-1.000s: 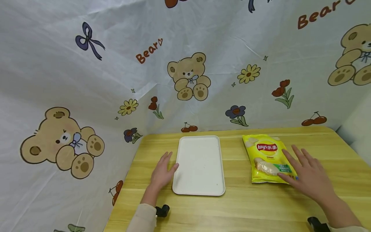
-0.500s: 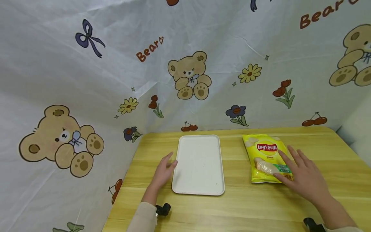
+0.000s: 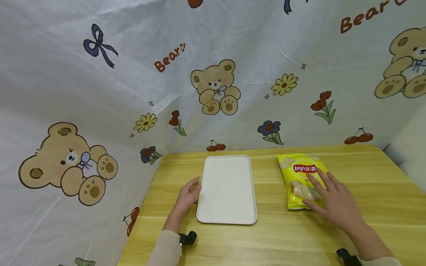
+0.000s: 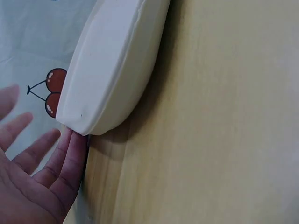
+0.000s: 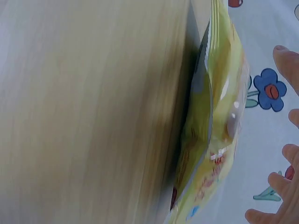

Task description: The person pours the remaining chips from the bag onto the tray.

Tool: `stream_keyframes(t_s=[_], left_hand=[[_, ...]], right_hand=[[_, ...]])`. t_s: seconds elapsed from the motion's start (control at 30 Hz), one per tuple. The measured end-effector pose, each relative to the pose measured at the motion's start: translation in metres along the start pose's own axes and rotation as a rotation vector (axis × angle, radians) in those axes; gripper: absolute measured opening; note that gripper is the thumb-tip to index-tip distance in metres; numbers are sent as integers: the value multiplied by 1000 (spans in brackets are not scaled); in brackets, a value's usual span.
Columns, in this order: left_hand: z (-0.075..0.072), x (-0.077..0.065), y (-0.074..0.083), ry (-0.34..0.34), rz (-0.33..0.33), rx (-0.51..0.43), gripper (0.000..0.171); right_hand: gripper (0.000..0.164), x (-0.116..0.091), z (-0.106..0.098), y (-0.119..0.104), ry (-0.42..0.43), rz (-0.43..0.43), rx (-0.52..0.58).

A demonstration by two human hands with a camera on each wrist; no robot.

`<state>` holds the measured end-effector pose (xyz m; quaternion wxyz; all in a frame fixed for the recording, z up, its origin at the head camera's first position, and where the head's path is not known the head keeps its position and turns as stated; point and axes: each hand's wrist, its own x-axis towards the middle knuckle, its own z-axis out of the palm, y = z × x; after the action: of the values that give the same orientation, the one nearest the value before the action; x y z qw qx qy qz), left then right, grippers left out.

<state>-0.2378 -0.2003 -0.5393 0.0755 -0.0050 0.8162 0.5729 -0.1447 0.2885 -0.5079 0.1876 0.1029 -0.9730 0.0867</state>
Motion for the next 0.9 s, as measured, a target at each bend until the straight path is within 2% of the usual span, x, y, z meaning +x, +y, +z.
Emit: stream_keyframes(t_s=[0.23, 0.57, 0.9], left_hand=[[4, 8, -8, -4, 12, -35, 53], [4, 4, -8, -1, -16, 86, 47], [4, 5, -7, 3, -13, 115, 44]], right_hand=[[89, 4, 4, -13, -42, -9, -19], [87, 11, 14, -26, -84, -26, 23], [90, 17, 22, -35, -114, -30, 18]])
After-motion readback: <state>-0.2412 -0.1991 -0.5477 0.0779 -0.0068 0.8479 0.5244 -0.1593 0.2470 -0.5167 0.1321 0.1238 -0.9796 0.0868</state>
